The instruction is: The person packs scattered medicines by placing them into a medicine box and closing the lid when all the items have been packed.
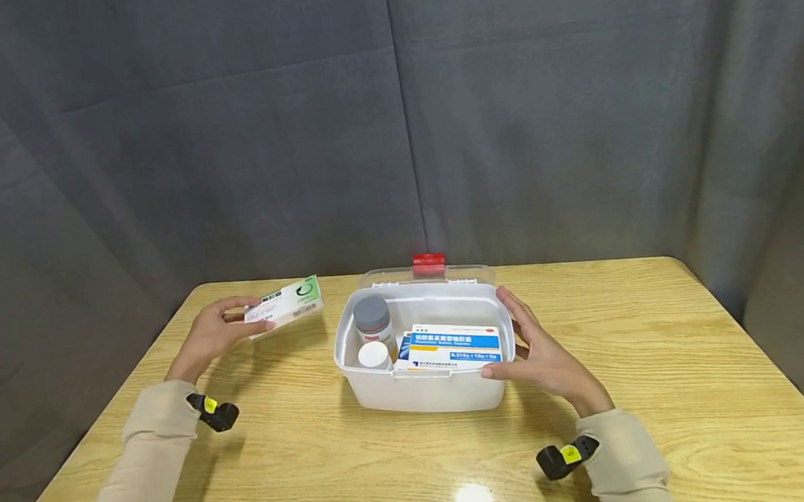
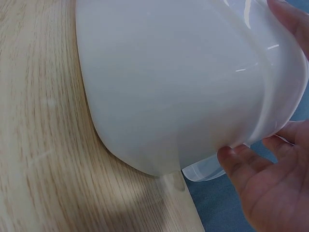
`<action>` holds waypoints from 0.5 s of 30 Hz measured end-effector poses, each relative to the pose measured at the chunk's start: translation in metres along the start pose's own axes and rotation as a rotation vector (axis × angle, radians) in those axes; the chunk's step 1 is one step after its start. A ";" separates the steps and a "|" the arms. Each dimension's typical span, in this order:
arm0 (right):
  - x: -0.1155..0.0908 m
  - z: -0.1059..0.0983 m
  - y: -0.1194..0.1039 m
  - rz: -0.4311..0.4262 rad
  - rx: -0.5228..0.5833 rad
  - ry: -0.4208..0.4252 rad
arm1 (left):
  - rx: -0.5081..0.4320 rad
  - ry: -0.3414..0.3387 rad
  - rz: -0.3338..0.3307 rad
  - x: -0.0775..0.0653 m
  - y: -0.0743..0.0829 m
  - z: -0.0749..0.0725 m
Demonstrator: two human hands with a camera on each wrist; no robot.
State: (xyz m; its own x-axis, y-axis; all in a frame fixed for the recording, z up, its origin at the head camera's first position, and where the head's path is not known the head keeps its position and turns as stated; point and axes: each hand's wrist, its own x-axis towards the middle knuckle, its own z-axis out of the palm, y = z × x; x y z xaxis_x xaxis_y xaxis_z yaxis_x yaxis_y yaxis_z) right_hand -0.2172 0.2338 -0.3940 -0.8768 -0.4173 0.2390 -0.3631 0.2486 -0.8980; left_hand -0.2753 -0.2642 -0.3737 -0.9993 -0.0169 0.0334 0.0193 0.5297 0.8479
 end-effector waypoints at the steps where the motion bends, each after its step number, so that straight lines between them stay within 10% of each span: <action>1: 0.000 0.000 0.000 -0.001 -0.003 0.000 | 0.003 0.004 0.005 0.000 0.002 0.000; 15: 0.000 0.000 0.001 0.018 -0.015 -0.006 | 0.042 0.034 0.133 -0.004 0.031 0.006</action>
State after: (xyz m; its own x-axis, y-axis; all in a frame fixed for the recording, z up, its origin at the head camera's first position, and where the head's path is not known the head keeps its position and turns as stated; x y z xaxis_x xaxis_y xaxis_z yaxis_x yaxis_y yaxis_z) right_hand -0.2175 0.2345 -0.3948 -0.8816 -0.4175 0.2204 -0.3517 0.2694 -0.8965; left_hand -0.2707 -0.2423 -0.3509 -0.9863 0.0278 0.1626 0.1498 0.5641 0.8120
